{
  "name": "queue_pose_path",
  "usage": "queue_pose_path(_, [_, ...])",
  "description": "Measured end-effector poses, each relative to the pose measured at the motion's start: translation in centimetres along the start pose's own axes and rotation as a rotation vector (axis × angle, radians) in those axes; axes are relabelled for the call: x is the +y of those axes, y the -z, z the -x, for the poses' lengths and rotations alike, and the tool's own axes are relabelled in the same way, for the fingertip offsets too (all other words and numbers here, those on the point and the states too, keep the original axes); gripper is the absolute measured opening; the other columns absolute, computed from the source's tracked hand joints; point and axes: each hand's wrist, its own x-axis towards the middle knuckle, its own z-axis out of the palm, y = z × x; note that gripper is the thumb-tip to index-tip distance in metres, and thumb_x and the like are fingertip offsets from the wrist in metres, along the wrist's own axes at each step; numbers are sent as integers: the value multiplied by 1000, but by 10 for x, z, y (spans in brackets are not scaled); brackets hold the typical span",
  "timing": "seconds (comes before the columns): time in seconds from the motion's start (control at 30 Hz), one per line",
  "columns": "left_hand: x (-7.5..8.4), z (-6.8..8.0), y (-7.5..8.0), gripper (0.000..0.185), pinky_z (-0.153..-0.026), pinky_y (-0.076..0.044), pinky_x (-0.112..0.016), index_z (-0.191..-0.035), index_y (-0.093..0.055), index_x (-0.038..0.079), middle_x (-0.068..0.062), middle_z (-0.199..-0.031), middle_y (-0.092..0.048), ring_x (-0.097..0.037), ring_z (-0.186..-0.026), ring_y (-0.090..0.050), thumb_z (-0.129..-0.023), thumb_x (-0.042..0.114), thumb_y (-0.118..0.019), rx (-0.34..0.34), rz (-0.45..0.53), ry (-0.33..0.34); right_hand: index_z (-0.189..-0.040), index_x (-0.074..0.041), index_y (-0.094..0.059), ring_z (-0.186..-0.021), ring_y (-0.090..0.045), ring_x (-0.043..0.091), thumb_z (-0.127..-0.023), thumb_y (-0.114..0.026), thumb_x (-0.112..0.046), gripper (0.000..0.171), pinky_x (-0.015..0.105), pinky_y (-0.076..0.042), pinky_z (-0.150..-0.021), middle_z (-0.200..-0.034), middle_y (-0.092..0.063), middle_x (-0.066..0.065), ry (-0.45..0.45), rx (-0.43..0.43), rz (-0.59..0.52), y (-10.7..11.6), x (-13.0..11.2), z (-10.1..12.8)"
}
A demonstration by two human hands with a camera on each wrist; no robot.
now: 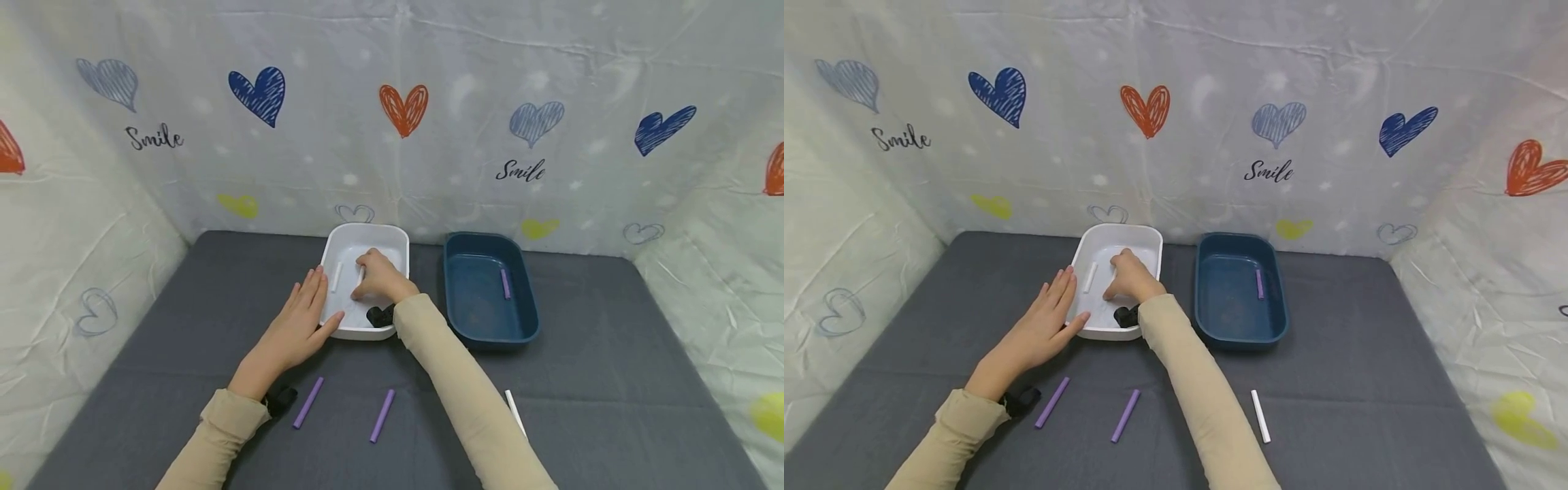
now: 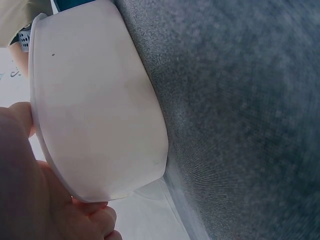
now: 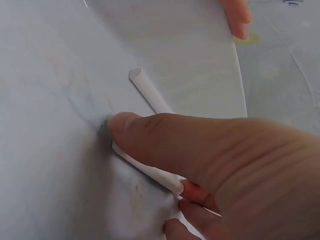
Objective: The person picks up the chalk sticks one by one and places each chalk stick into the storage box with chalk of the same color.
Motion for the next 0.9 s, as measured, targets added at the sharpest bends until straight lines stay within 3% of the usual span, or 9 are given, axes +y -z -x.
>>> queue_pose_path(0.43, [-1, 0, -2, 82, -120, -6, -54, -155, -8, -9, -21, -164, 2, -34, -151, 2, -105, 49, -39, 3, 4, -1, -141, -1, -53, -111, -53, 22, -76, -81, -11, 72, 29, -47, -95, -133, -50, 14, -26, -31, 18, 2, 1, 1])
queue_pose_path(0.9, [1, -2, -1, 82, -120, -7, -54, -154, -10, -10, -22, -164, 0, -35, -151, 1, -105, 47, -41, 4, 9, -4, -139, -1, -55, -114, -53, 21, -75, -84, -15, 71, 27, -47, -96, -130, -51, 12, -48, -25, 40, 3, 1, 1])
